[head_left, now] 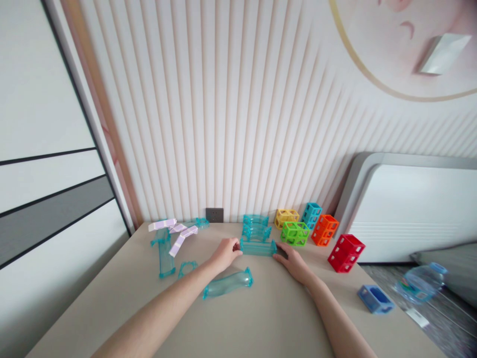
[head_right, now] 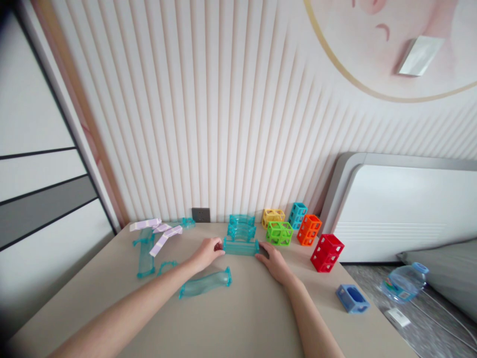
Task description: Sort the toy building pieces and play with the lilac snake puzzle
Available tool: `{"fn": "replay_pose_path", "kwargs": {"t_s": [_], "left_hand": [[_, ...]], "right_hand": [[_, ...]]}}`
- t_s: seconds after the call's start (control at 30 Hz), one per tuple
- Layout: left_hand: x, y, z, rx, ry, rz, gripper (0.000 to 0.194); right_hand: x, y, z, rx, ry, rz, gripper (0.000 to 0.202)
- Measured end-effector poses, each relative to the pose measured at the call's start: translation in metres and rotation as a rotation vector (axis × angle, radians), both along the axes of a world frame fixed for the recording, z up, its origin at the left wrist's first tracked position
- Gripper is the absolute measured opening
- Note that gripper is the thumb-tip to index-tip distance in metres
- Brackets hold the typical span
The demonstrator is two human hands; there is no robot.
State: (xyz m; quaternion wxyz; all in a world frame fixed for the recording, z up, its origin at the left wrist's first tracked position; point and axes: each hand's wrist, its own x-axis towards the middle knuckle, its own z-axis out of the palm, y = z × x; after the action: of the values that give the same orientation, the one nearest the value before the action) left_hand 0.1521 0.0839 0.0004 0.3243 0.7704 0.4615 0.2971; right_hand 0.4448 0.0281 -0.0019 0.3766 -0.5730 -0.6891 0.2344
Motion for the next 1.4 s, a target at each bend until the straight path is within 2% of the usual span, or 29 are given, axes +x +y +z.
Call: {"fn": "replay_pose_path", "kwargs": {"t_s": [0.33, 0.47, 0.57, 0.63, 0.7, 0.77, 0.87, 0.97, 1.2, 1.4], "left_hand": [[0.000, 0.000, 0.004, 0.026, 0.013, 0.008, 0.011], [-0.008, -0.006, 0.019, 0.092, 0.004, 0.017, 0.005], [-0.033, -0.023, 0.041, 0.201, -0.009, 0.018, 0.010], [-0.060, -0.040, 0.053, 0.279, -0.013, 0.042, 0.013], [-0.094, -0.057, 0.059, 0.341, -0.012, 0.084, 0.014], [-0.130, -0.070, 0.056, 0.395, -0.007, 0.156, 0.017], [-0.177, -0.082, 0.043, 0.538, 0.049, 0.303, 0.017], [-0.204, -0.086, 0.031, 0.571, 0.121, 0.320, 0.018], [-0.213, -0.081, 0.012, 0.540, 0.159, 0.336, 0.023], [-0.218, -0.079, -0.006, 0.468, 0.222, 0.354, 0.043]], "right_hand": [[-0.002, 0.000, -0.004, 0.015, -0.040, -0.025, 0.041], [-0.001, -0.001, -0.005, 0.017, -0.054, -0.029, 0.045], [0.001, -0.003, -0.008, 0.014, -0.079, -0.050, 0.051], [0.001, -0.005, -0.010, 0.010, -0.101, -0.067, 0.055], [0.001, -0.008, -0.011, 0.006, -0.121, -0.077, 0.057], [0.001, -0.011, -0.010, 0.005, -0.136, -0.081, 0.058], [-0.001, -0.012, -0.010, 0.004, -0.144, -0.081, 0.057], [-0.001, -0.011, -0.010, 0.000, -0.151, -0.087, 0.057], [0.001, -0.010, -0.013, 0.014, -0.207, -0.094, 0.055], [0.006, -0.009, -0.022, 0.039, -0.340, -0.077, 0.053]]}}
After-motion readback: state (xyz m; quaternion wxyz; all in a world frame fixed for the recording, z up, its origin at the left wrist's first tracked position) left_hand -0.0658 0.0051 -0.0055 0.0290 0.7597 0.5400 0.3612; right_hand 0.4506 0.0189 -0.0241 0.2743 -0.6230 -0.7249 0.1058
